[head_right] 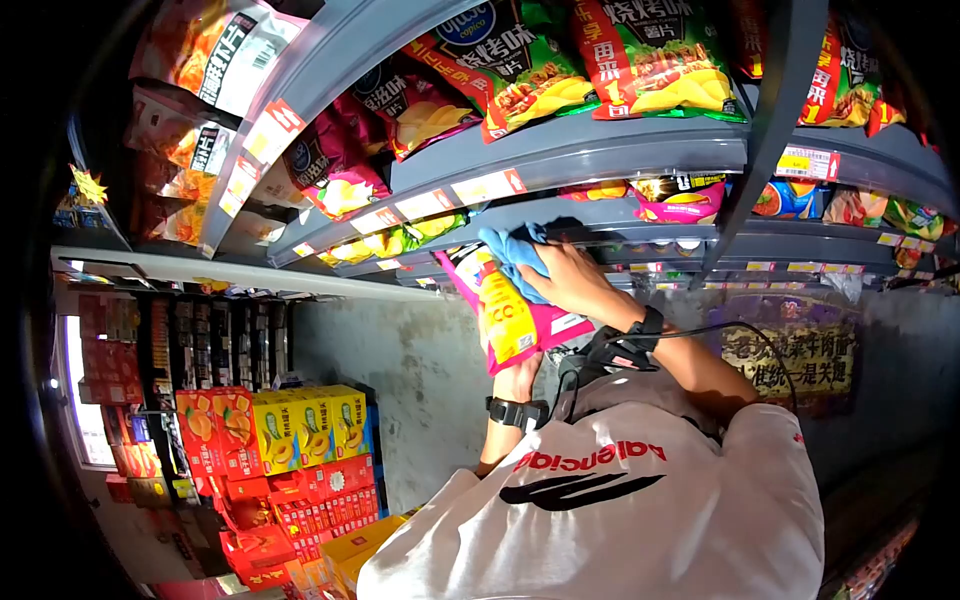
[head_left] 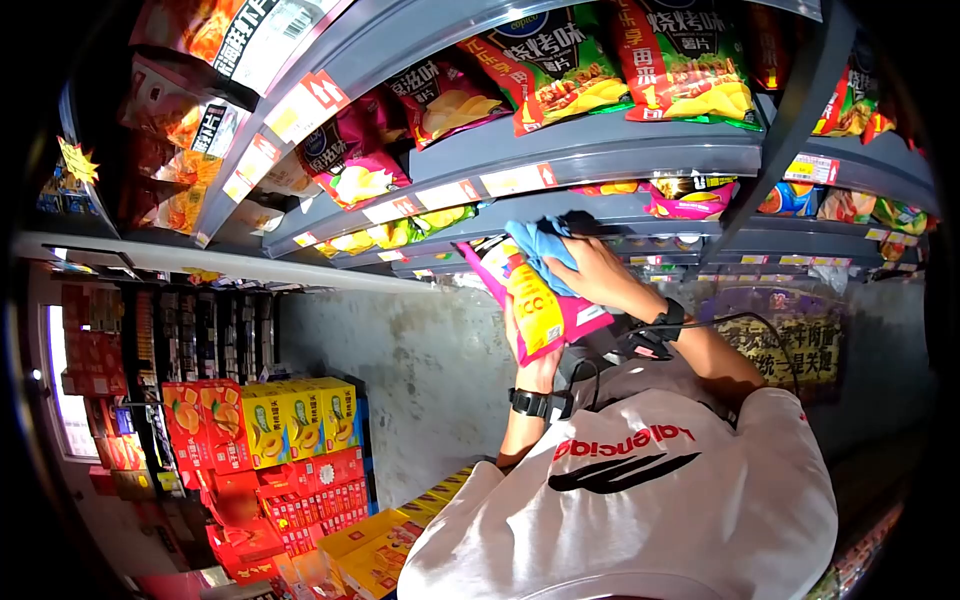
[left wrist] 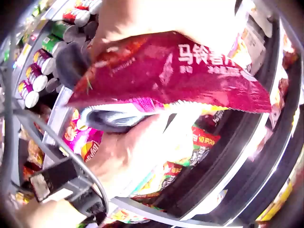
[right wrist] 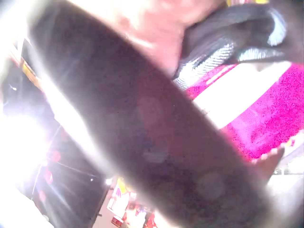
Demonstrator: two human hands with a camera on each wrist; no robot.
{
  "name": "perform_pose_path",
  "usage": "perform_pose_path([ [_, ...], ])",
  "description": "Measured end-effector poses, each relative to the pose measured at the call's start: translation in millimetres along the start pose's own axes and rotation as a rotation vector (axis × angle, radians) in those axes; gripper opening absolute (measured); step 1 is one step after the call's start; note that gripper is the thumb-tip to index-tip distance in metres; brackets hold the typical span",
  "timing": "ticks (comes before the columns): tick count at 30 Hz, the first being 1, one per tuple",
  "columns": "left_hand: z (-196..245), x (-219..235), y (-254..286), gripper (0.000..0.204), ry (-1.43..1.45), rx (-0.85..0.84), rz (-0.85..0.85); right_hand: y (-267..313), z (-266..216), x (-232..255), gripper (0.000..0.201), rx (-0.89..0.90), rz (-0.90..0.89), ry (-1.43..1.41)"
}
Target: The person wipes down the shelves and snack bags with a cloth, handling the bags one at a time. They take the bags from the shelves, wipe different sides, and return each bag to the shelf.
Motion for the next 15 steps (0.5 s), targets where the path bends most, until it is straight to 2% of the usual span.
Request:
perform_pose_path([
  [1, 0, -29, -1, 0.055, -0.286, -0.026, 0.396, 7, 7, -1, 0.033, -0.046, -0.117, 0.063],
  [2, 5, -29, -10, 0.055, -0.364, -0.076, 0.42, 15, 16, -1, 0.036, -0.094, -0.237, 0.128],
  [3, 9, -28, -18, 0.056, -0.44, -0.126, 0.444, 23, 30, -2, 0.042, -0.14, -0.408, 0.063],
  [4, 23, -4, -26, 0.059, -0.594, -0.223, 0.463, 31, 27, 6, 0.041, -0.101, -0.507, 0.04],
  [5, 34, -2, -34, 0.063, -0.771, -0.406, 0.476, 39, 25, 13, 0.041, -0.061, -0.605, 0.016],
  [6, 45, -3, -43, 0.067, -0.9, -0.444, 0.497, 47, 41, 10, 0.041, 0.071, -0.591, -0.104],
  [7, 54, -3, -51, 0.07, -1.029, -0.483, 0.519, 51, 42, 18, 0.041, 0.073, -0.594, -0.102],
  [9, 66, 7, -69, 0.075, -1.227, -0.601, 0.541, 60, 44, 29, 0.041, -0.095, -0.708, -0.114],
  [10, 69, 7, -76, 0.079, -1.312, -0.641, 0.538, 64, 53, 32, 0.043, -0.132, -0.631, -0.058],
  [11, 67, 9, -83, 0.079, -1.31, -0.641, 0.535, 68, 59, 35, 0.043, -0.132, -0.629, -0.056],
  [13, 62, 14, -98, 0.081, -1.295, -0.7, 0.52, 71, 67, 44, 0.038, -0.19, -0.469, -0.125],
  [14, 61, 32, -108, 0.086, -1.299, -0.681, 0.541, 71, 55, 50, 0.034, -0.174, -0.443, -0.231],
  [15, 57, 43, -117, 0.086, -1.476, -0.709, 0.648, 72, 56, 50, 0.034, -0.171, -0.44, -0.228],
])
Point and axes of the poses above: each hand's wrist, its own y-axis away from the middle knuckle, its own x-axis out of the back of the hand, z = x × y, the point moved 4 cm from there along -y, towards the middle knuckle, and after that the axes turned 8 degrees about -z, right-handed, at the moved point
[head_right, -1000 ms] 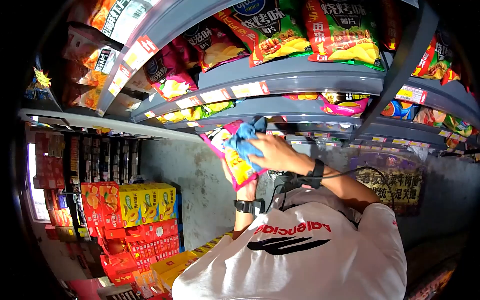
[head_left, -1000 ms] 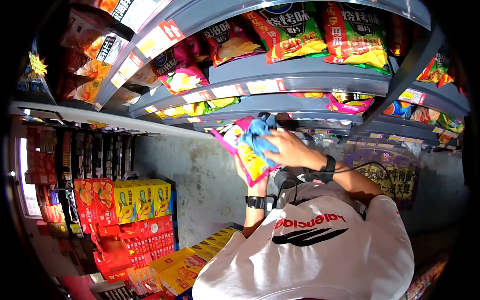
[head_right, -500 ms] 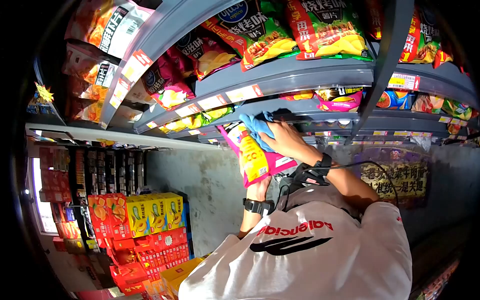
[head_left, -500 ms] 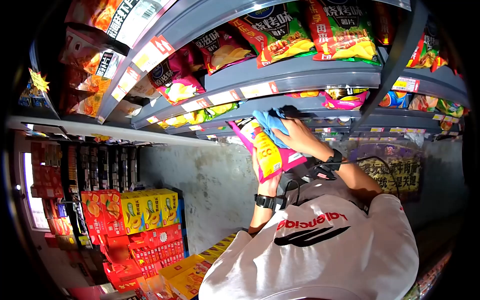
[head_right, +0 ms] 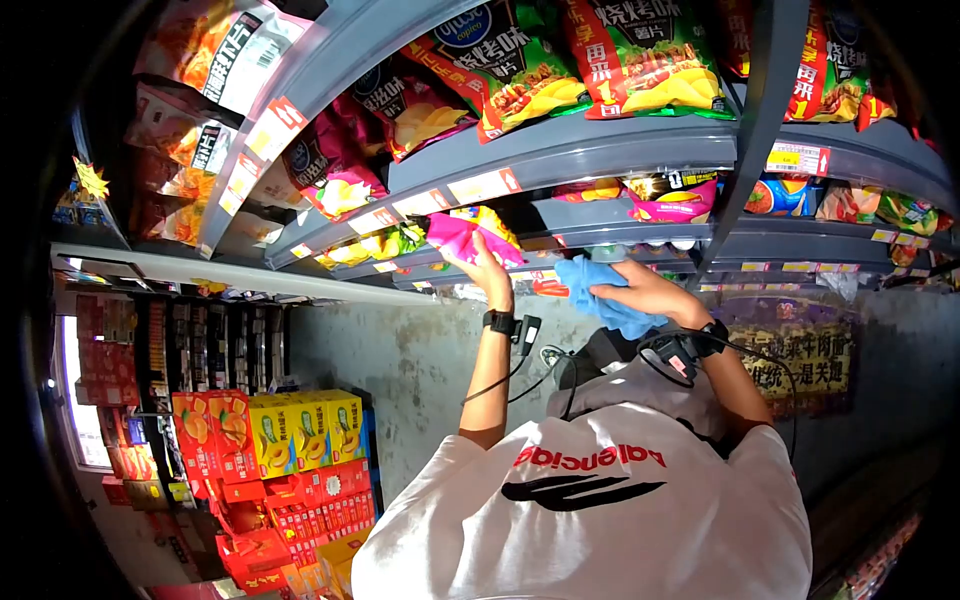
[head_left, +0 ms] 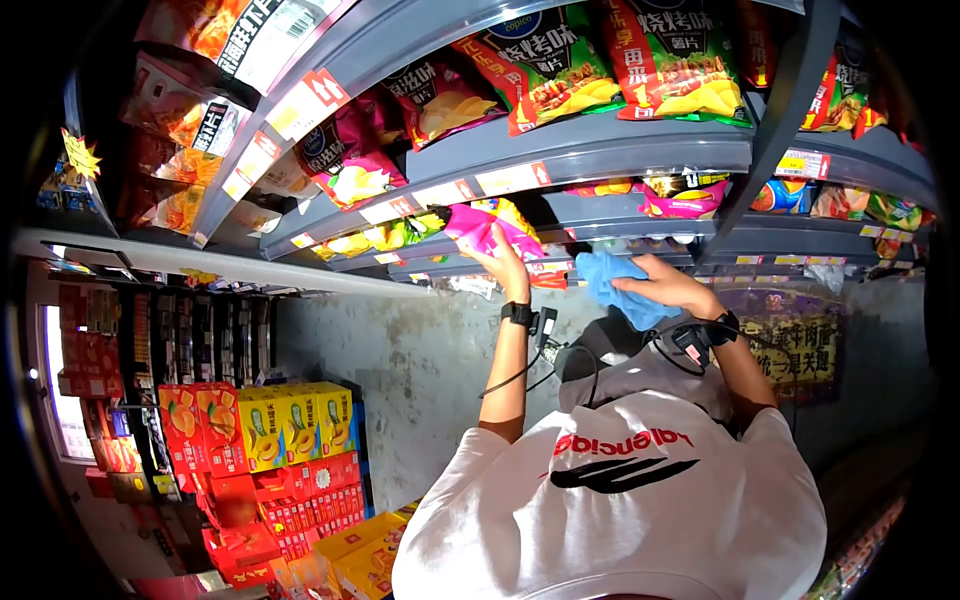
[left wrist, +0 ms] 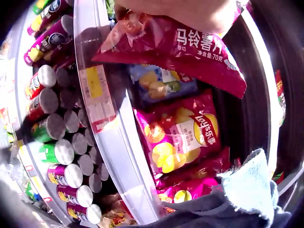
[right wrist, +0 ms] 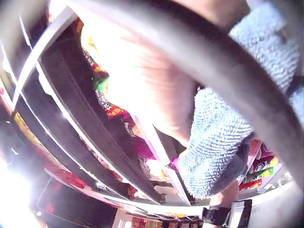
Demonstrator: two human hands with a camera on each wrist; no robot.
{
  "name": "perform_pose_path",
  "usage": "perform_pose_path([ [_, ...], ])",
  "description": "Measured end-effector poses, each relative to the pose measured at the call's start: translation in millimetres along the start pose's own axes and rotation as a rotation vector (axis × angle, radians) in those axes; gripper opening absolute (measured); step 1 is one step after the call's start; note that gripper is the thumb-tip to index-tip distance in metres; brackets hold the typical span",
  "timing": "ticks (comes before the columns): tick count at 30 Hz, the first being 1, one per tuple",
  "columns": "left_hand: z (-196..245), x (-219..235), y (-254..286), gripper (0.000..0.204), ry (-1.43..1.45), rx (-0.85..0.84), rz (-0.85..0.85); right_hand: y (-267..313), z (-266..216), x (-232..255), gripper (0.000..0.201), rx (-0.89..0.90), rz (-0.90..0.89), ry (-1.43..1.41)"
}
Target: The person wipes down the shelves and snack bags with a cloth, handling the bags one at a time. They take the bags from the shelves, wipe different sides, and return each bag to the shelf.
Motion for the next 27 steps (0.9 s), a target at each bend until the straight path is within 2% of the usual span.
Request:
perform_pose_path([
  [2, 12, -19, 7, 0.084, 0.072, 0.041, 0.002, 3, 16, 2, 0.034, -0.123, 0.056, -0.305],
  [3, 27, -25, 6, 0.083, 0.054, -0.088, -0.07, 4, 19, 3, 0.036, -0.113, 0.052, -0.349],
  [6, 58, -41, 17, 0.081, -0.031, -0.241, -0.103, 12, 0, 8, 0.037, -0.123, 0.127, -0.302],
  [8, 66, -49, 20, 0.082, -0.164, -0.273, -0.128, 16, 1, 10, 0.037, -0.155, 0.163, -0.318],
  [10, 68, -55, 16, 0.083, -0.155, -0.15, -0.169, 19, 4, 12, 0.037, -0.186, 0.198, -0.336],
  [11, 58, -59, 12, 0.083, -0.154, -0.15, -0.17, 20, 8, 12, 0.037, -0.217, 0.205, -0.386],
  [13, 51, -65, 0, 0.081, -0.325, -0.257, -0.06, 22, 13, 12, 0.037, -0.249, 0.21, -0.433],
  [14, 49, -69, -4, 0.081, -0.325, -0.256, -0.059, 23, 14, 11, 0.037, -0.247, 0.215, -0.456],
  [16, 56, -75, -10, 0.073, -0.425, -0.473, -0.003, 22, 18, 9, 0.036, -0.246, 0.214, -0.479],
  [18, 39, -88, -18, 0.081, -0.515, -0.482, -0.105, 22, 23, 8, 0.037, -0.227, 0.228, -0.511],
  [20, 40, -94, -14, 0.089, -0.651, -0.496, -0.191, 22, 21, 6, 0.037, -0.212, 0.224, -0.517],
  [21, 41, -93, -11, 0.089, -0.649, -0.494, -0.191, 23, 19, 7, 0.038, -0.194, 0.227, -0.523],
  [23, 48, -84, -4, 0.096, -0.623, -0.368, -0.297, 27, 22, 10, 0.038, -0.208, 0.239, -0.531],
  [24, 57, -76, 2, 0.093, -0.513, -0.325, -0.338, 30, 24, 11, 0.039, -0.219, 0.251, -0.543],
  [26, 60, -61, 12, 0.088, -0.436, -0.471, -0.254, 38, 22, 17, 0.04, -0.166, 0.253, -0.505],
  [27, 62, -52, 18, 0.075, -0.359, -0.493, -0.274, 42, 18, 22, 0.042, -0.115, 0.247, -0.463],
])
Point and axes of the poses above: each hand's wrist, its own y-axis away from the middle knuckle, its own x-axis out of the back of the hand, z = x × y, the point moved 4 cm from there along -y, towards the middle knuckle, and after that the axes turned 8 degrees about -z, right-handed, at the moved point
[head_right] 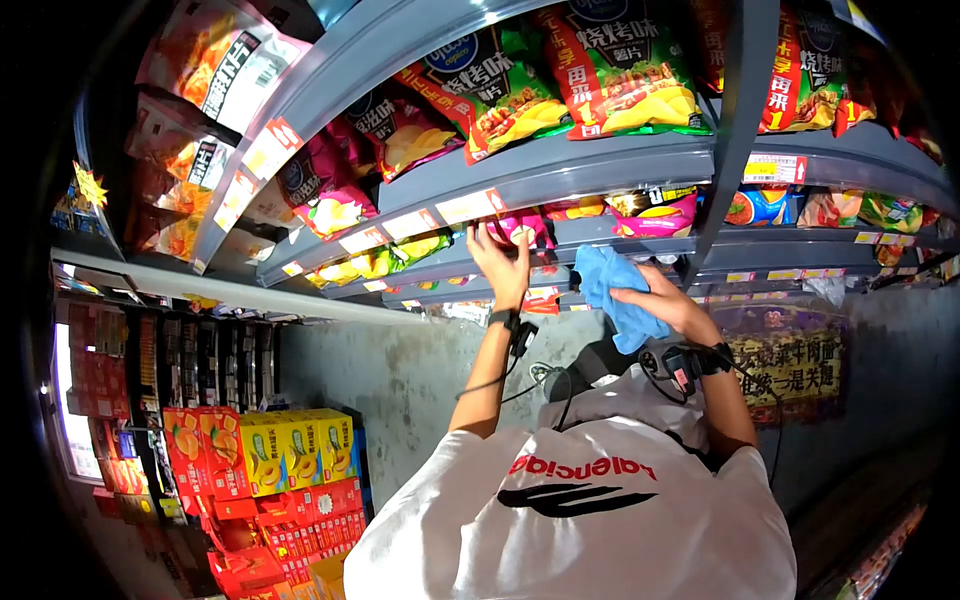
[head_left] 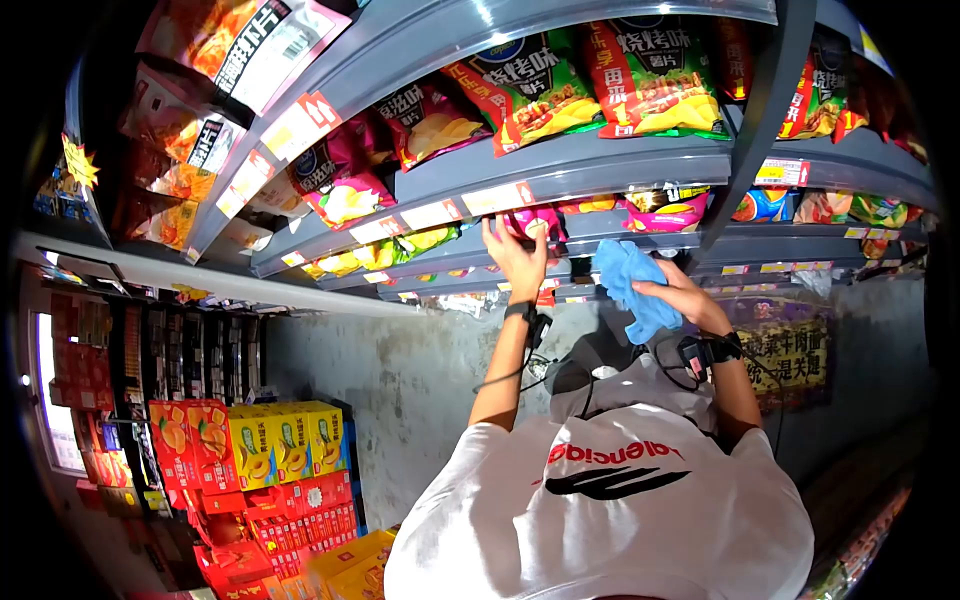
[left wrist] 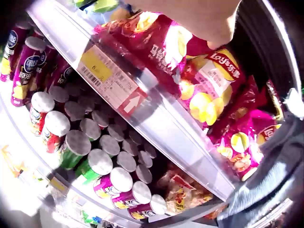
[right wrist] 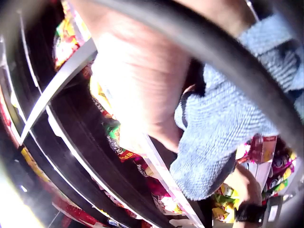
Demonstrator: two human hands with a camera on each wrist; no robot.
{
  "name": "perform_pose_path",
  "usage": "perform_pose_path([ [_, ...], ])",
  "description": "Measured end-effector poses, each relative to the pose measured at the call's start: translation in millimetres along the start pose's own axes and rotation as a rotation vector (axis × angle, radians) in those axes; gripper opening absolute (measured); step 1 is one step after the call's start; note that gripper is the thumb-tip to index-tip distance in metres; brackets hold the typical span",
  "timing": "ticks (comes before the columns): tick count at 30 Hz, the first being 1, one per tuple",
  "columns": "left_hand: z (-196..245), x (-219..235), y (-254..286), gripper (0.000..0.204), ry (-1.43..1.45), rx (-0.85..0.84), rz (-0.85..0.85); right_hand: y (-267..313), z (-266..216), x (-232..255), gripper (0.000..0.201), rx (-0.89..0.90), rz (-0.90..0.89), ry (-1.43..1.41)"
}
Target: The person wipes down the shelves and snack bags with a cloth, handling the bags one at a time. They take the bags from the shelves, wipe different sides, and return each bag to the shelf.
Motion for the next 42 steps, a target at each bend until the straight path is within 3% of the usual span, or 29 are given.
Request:
perform_pose_path([
  [1, 8, 11, 3, 0.043, 0.043, -0.093, -0.009, 7, -9, 1, 0.042, 0.004, 0.007, 0.004],
  [3, 13, 26, 8, 0.014, 0.179, -0.083, -0.135, 29, -44, -1, 0.049, 0.255, 0.134, 0.196],
  [4, 18, 36, 9, 0.012, 0.17, -0.095, -0.132, 42, -53, -1, 0.055, 0.403, 0.354, 0.243],
  [5, 26, 45, 6, 0.015, 0.16, -0.105, -0.128, 55, -68, -3, 0.059, 0.331, 0.508, 0.112],
  [7, 55, 72, -8, 0.015, 0.183, -0.199, -0.007, 64, -116, -14, 0.056, 0.589, 0.558, 0.036],
  [8, 66, 84, -16, 0.014, 0.128, -0.251, 0.016, 60, -126, -14, 0.056, 0.586, 0.551, 0.044],
  [10, 88, 103, -33, 0.014, 0.044, -0.332, 0.105, 57, -163, -23, 0.053, 0.677, 0.977, 1.267],
  [11, 96, 109, -43, 0.017, 0.015, -0.364, 0.171, 43, -170, -21, 0.053, 0.687, 0.966, 1.28],
  [13, 99, 114, -63, 0.041, -0.02, -0.36, 0.171, 11, -177, -30, 0.051, 0.946, 0.805, 1.452],
  [16, 88, 109, -85, 0.047, -0.154, -0.33, 0.146, -23, -166, -36, 0.055, 0.892, 0.672, 1.499],
  [19, 68, 93, -91, 0.038, -0.235, -0.314, 0.081, -34, -170, -52, 0.06, 0.894, 0.674, 1.471],
  [23, 52, 80, -92, 0.032, -0.208, -0.299, 0.209, -52, -175, -66, 0.064, 0.84, 0.714, 1.491],
  [24, 52, 77, -94, 0.033, -0.22, -0.313, 0.318, -59, -173, -70, 0.063, 0.86, 0.724, 1.506],
  [27, 49, 73, -95, 0.033, -0.233, -0.326, 0.376, -81, -166, -87, 0.061, 0.868, 0.711, 1.525],
  [34, 42, 72, -94, 0.024, -0.251, -0.274, 0.388, -132, -151, -134, 0.056, 0.936, 0.641, 1.416],
  [42, 51, 79, -92, 0.021, -0.211, -0.32, 0.324, -112, -156, -119, 0.055, 0.946, 0.538, 1.408],
])
Point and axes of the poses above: each hand's wrist, its own y-axis away from the middle knuckle, its own x-axis out of the back of the hand, z = x × y, the point moved 4 cm from there along -y, towards the middle knuckle, and after that the axes turned 8 degrees about -z, right-handed, at the moved point
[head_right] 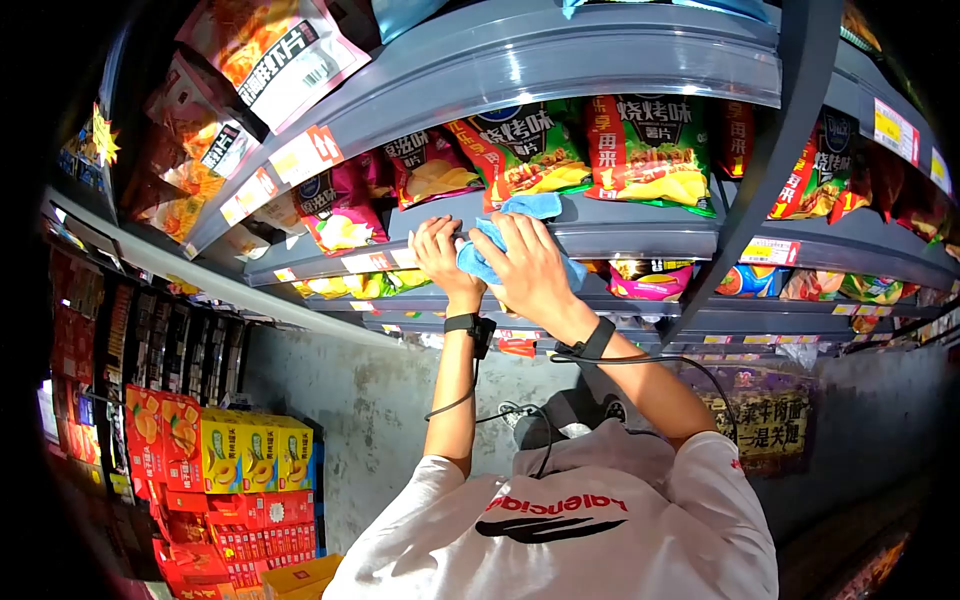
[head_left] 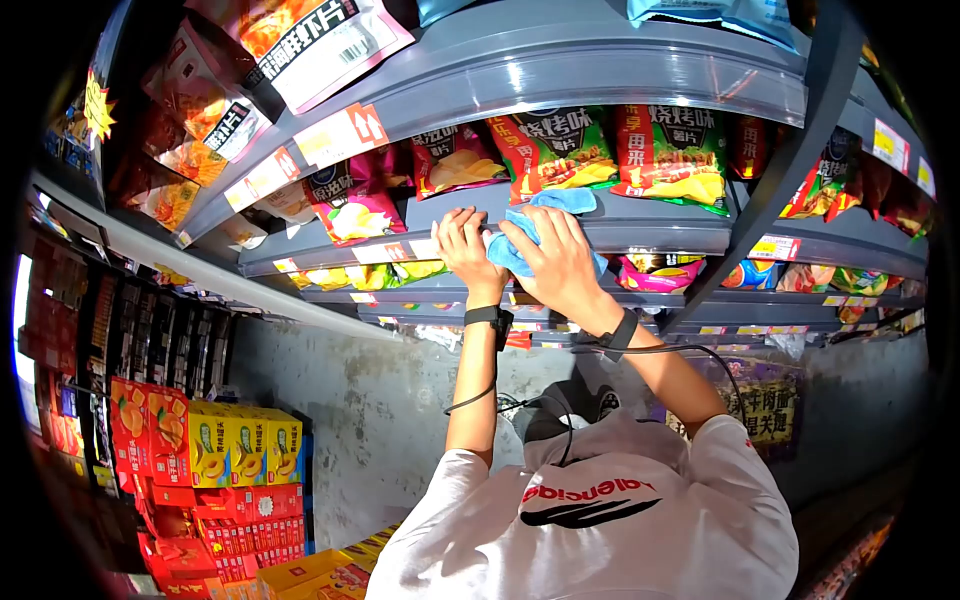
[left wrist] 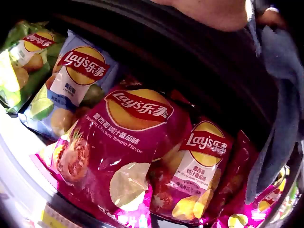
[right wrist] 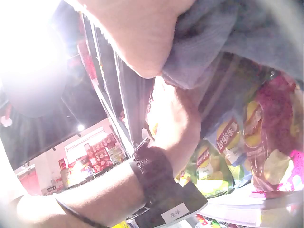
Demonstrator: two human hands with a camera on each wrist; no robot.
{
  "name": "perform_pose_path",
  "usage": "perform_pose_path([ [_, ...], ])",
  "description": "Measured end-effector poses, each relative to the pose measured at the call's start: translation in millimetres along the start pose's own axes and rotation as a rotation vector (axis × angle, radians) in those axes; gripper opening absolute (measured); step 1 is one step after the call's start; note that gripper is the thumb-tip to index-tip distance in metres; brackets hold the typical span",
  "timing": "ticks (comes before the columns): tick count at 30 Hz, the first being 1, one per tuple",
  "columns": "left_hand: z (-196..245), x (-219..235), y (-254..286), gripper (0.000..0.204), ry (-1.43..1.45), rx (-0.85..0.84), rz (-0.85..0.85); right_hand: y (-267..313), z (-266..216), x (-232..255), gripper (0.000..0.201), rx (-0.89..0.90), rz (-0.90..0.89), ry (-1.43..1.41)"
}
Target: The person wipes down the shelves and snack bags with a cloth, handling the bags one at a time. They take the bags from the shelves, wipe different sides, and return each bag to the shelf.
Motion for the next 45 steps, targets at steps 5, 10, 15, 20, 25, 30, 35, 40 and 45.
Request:
perform_pose_path([
  [5, -3, -1, 2, 0.025, 0.006, -0.02, -0.009, 5, 4, 9, 0.054, -0.014, 0.01, 0.012],
  [10, -3, -1, 2, 0.025, -0.002, -0.036, -0.017, 11, 8, 20, 0.058, -0.031, -0.007, 0.014],
  [15, -1, 1, 1, 0.024, -0.015, -0.04, -0.03, 19, 18, 31, 0.062, -0.032, -0.041, 0.038],
  [20, -1, 3, 1, 0.024, -0.002, -0.042, -0.053, 30, 28, 45, 0.063, -0.05, -0.046, 0.074],
  [25, -2, 4, 1, 0.024, 0.008, -0.04, -0.067, 37, 35, 60, 0.063, -0.06, -0.023, 0.109],
  [30, -2, 7, 1, 0.024, 0.024, -0.041, -0.077, 40, 39, 65, 0.069, -0.077, -0.026, 0.124],
  [35, -4, 6, 1, 0.024, 0.045, -0.042, -0.068, 38, 37, 63, 0.067, -0.074, 0.006, 0.134],
  [40, -2, 6, 1, 0.023, 0.04, -0.027, -0.062, 36, 34, 55, 0.066, -0.098, 0.065, 0.158],
  [45, -1, 3, 2, 0.022, 0.042, -0.01, -0.04, 35, 33, 48, 0.068, -0.144, 0.122, 0.164],
])
Point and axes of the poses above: each hand's wrist, its own y-axis away from the middle knuckle, its own x-axis out of the back of the hand, z = x × y, the point moved 4 cm from there along -y, towards the middle knuckle, and after that the axes turned 8 degrees about -z, right-handed, at the moved point
